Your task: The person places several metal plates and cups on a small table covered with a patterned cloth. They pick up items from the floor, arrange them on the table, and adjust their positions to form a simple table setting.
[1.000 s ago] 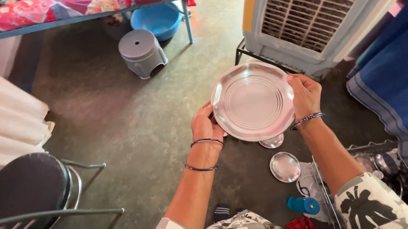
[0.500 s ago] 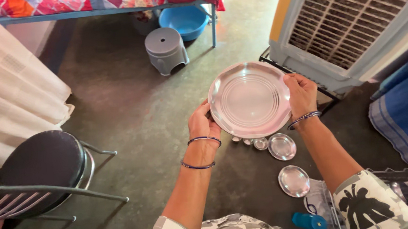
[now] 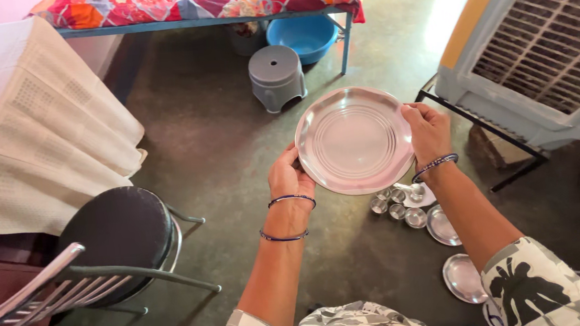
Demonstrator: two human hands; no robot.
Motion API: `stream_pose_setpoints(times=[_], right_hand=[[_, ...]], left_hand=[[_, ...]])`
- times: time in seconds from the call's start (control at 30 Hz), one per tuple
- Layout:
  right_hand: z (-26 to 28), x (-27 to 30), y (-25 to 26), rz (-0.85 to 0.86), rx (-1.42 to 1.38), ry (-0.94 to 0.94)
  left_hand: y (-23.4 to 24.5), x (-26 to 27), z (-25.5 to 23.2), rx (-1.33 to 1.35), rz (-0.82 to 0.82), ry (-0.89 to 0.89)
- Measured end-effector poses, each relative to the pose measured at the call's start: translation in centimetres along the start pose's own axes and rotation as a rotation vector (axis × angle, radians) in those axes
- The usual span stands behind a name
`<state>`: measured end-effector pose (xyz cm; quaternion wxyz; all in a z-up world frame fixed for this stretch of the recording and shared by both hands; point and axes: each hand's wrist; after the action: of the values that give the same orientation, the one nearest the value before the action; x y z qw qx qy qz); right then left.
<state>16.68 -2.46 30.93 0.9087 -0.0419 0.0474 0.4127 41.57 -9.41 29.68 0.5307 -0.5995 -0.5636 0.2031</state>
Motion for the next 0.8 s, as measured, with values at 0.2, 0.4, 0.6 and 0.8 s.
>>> stream_pose_setpoints(times=[0.2, 0.4, 0.6, 0.8], right_hand=[[-0.7, -0.4, -5.5, 0.024, 0.068, -0.001], [-1.9, -2.4, -9.3, 0.089, 0.089, -0.004], [-3.2, -6.6, -12.8, 0.124, 0.098, 0.004], [-2.3, -11.1, -16.8, 0.216, 0.031, -0.054]], left_hand=[[1.4, -1.7, -4.8, 0.024, -0.011, -0.033], [2.7, -4.2, -7.3, 0.049, -0.008, -0.07], [3.1, -8.0, -8.4, 0.075, -0.015, -0.118], [0.7, -10.8, -10.9, 0.066, -0.03, -0.191]])
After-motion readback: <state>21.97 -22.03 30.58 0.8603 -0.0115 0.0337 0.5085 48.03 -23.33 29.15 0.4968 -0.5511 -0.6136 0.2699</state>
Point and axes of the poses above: each hand's wrist, its own x-axis away from the middle knuckle, its own y-axis out of the back of the hand, z = x × y, and after that the axes turned 8 degrees about x, right-handed
